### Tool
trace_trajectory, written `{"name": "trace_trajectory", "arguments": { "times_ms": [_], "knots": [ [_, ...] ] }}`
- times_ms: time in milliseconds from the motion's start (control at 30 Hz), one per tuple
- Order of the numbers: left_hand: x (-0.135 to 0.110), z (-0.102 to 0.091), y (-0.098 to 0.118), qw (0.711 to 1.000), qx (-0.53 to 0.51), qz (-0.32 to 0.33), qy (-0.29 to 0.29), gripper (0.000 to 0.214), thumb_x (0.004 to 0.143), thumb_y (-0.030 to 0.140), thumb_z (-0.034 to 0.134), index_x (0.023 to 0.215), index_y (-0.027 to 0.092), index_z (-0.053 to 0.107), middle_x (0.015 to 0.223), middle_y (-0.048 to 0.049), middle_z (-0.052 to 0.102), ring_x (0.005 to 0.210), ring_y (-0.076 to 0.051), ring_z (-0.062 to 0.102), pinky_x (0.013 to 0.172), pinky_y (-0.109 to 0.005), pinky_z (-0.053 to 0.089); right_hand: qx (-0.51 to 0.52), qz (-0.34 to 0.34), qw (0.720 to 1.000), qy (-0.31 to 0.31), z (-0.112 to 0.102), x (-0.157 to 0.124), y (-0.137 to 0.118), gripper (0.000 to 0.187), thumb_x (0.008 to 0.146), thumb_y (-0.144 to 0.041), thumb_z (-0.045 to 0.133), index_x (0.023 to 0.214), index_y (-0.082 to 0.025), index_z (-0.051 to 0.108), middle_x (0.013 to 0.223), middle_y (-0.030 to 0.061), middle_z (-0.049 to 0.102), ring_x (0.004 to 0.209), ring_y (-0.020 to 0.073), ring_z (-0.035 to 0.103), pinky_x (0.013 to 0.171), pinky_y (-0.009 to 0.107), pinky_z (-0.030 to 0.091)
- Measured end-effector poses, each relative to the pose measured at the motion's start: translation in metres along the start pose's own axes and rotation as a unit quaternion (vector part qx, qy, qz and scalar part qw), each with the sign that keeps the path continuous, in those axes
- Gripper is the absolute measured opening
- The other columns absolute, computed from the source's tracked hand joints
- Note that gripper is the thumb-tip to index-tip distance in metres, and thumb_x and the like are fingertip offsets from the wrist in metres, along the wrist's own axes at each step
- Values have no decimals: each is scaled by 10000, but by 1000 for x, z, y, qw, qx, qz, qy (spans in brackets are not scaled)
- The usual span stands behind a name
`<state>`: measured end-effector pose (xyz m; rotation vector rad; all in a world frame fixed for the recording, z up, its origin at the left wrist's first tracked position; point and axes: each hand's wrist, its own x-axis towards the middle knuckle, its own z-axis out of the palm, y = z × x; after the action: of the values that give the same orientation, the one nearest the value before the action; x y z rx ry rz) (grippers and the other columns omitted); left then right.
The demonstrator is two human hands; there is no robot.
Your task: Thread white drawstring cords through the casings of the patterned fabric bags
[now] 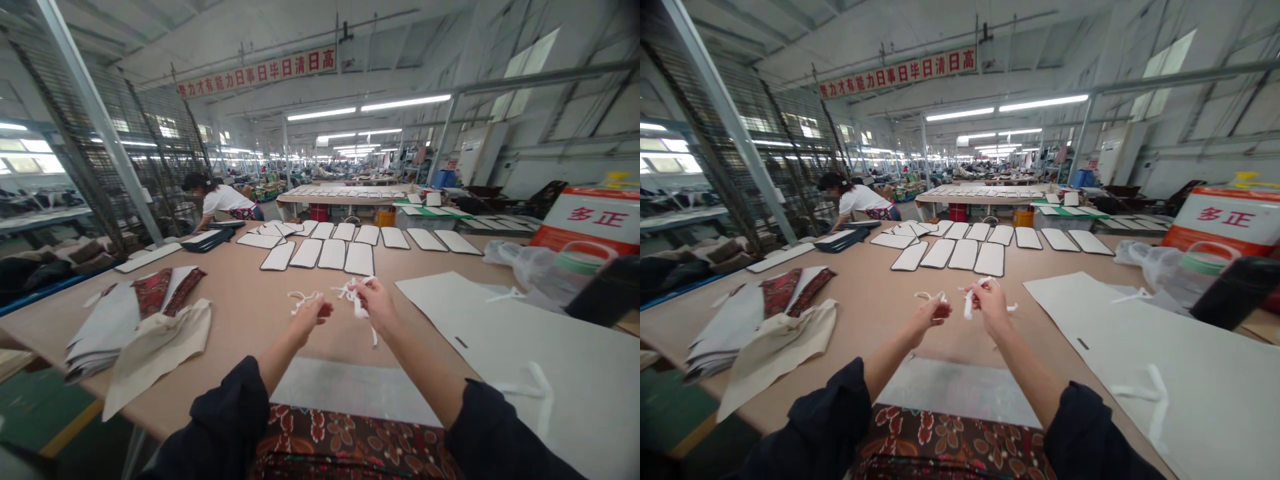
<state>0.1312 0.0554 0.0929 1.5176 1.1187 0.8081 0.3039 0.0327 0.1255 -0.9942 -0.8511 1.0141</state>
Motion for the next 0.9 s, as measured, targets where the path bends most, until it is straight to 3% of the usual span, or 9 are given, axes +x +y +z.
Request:
{"name": "trace_trajectory", "arguments": {
  "times_ms": [100,167,233,333,433,533,633,767,900],
  "knots": [
    [-32,20,18,966,-229,-86,-88,630,777,666,354,937,98,576,879,-126,630,770,-174,593,690,-289,446,-104,-54,993,-23,8,-25,20,227,657,-366,608,732,-172,519,701,36,655,482,103,514,388,198,388],
    [-50,22,24,941,-289,-121,-127,556,770,622,435,894,98,575,816,-110,630,687,-153,591,639,-268,452,-158,-82,983,-36,9,-34,22,235,684,-395,579,753,-176,529,726,41,657,505,116,530,411,214,410],
    [-62,18,25,934,-306,-132,-128,385,745,471,584,872,108,568,767,-76,626,600,-114,570,576,-228,441,-171,-89,980,-38,8,-39,22,263,691,-420,569,784,-176,534,744,47,657,520,120,534,416,217,414],
    [-72,7,17,939,-299,-137,-101,267,651,224,708,852,114,571,718,-38,618,518,-68,527,516,-187,418,-135,-65,988,-40,6,-43,23,322,670,-424,598,854,-165,548,747,47,656,536,115,531,416,203,405],
    [-79,-2,7,936,-297,-157,-104,312,592,151,736,868,108,596,717,-29,616,523,-58,526,546,-191,438,-61,-11,998,-28,3,-49,23,351,625,-378,657,886,-159,571,747,39,654,557,106,535,431,190,403],
    [-84,-9,-2,945,-265,-164,-104,358,541,158,761,865,101,617,726,-30,623,552,-64,541,567,-189,438,42,49,998,-8,-6,-55,23,300,582,-316,707,821,-174,596,749,16,637,585,95,540,446,175,414],
    [-86,-20,-16,969,-183,-155,-61,319,528,209,762,792,93,624,643,-10,608,536,-67,525,547,-189,418,105,80,991,6,-26,-58,23,251,565,-263,730,778,-191,617,746,-15,610,599,77,537,468,163,436],
    [-83,-42,-43,988,-58,-145,17,243,579,283,716,674,97,591,531,20,555,473,-59,476,499,-190,382,99,105,989,15,-61,-65,30,255,548,-234,751,772,-178,644,766,-16,602,604,68,537,527,172,480],
    [-80,-55,-68,986,23,-157,44,217,641,302,653,670,102,577,551,16,556,464,-56,462,484,-186,375,43,166,985,15,-85,-82,46,274,526,-238,763,759,-155,643,623,-16,571,575,90,538,543,196,498]
  ]
}}
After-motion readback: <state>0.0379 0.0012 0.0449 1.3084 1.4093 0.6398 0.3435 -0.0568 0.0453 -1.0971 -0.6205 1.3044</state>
